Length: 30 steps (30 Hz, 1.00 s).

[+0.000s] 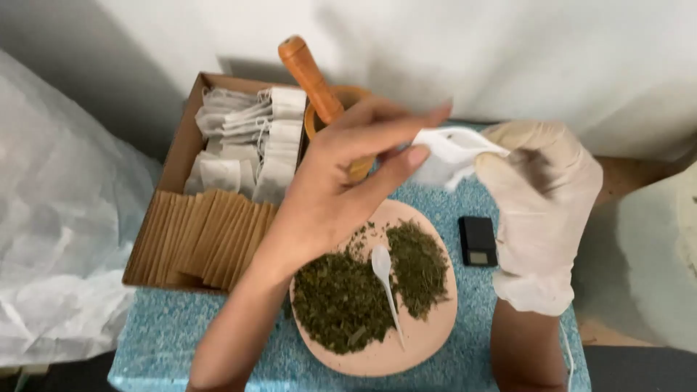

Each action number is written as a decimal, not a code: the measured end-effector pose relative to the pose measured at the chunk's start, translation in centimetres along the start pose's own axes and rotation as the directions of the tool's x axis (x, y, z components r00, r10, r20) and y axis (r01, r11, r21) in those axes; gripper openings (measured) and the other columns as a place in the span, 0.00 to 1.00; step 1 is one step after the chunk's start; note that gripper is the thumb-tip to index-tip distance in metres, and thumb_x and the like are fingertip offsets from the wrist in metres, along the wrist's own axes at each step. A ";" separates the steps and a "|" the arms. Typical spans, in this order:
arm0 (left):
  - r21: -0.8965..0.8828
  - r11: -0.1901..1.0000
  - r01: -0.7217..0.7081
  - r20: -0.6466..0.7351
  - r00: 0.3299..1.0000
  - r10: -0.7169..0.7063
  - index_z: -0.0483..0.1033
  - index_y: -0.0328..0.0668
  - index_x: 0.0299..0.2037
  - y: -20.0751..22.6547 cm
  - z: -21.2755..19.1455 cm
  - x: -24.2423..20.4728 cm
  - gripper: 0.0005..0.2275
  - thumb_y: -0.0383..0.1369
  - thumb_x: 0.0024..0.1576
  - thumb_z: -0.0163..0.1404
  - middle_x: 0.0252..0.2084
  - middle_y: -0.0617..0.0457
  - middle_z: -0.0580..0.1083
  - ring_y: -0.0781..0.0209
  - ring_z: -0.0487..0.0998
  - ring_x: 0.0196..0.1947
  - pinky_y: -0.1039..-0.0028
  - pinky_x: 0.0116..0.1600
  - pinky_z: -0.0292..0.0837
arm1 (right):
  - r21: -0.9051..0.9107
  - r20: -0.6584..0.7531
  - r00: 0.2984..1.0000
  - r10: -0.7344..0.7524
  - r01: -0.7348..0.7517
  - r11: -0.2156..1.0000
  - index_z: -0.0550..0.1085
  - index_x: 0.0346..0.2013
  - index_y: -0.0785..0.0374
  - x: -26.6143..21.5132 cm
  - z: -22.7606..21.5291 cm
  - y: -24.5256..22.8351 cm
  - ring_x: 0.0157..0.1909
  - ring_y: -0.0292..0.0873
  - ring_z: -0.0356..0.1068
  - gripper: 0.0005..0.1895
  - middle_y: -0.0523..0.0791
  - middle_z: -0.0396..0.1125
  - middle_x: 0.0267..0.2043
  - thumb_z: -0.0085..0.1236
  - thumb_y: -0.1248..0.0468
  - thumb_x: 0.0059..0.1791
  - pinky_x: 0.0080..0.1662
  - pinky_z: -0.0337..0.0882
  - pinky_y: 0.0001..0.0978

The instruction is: Filling small tea bags with dried tea leaves using a spoon and weighing them on a digital scale

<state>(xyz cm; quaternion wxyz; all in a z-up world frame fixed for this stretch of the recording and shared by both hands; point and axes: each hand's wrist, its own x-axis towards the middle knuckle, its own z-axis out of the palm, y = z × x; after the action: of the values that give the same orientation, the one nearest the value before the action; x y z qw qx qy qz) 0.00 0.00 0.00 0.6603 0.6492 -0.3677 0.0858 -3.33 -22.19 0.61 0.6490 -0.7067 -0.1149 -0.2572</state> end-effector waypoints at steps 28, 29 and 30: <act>0.282 0.959 -0.031 -0.046 0.998 0.046 0.79 0.38 0.45 2.5 -0.7 1.0 0.01 0.25 0.69 0.55 0.36 0.53 0.75 0.62 0.70 0.31 0.71 0.37 0.64 | -0.453 0.271 0.959 -0.084 0.204 0.868 0.78 0.51 0.57 1.0 1.1 -1.6 0.43 0.37 0.64 0.16 0.43 0.76 0.56 0.66 0.73 0.50 0.46 0.63 0.27; 0.288 0.957 -0.037 -0.041 0.998 0.050 0.79 0.38 0.45 2.4 -0.6 1.0 0.01 0.25 0.69 0.55 0.37 0.53 0.76 0.64 0.70 0.31 0.73 0.36 0.64 | -0.436 0.304 0.942 -0.145 0.273 0.858 0.76 0.49 0.59 0.9 0.9 -1.2 0.49 0.41 0.69 0.13 0.48 0.75 0.54 0.68 0.73 0.52 0.48 0.65 0.30; 0.295 0.955 -0.042 -0.036 0.998 0.055 0.80 0.37 0.46 2.3 -0.6 0.9 0.01 0.24 0.69 0.55 0.37 0.53 0.77 0.65 0.71 0.30 0.76 0.35 0.64 | -0.416 0.335 0.919 -0.206 0.341 0.843 0.75 0.46 0.62 0.9 0.8 -0.9 0.55 0.46 0.74 0.11 0.53 0.74 0.53 0.70 0.74 0.54 0.50 0.68 0.32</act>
<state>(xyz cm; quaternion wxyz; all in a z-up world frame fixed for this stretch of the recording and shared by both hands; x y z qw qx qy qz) -0.52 0.59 2.43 0.5622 0.7288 -0.3521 0.1699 -2.88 -21.39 1.80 0.3936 -0.8464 -0.2401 -0.2664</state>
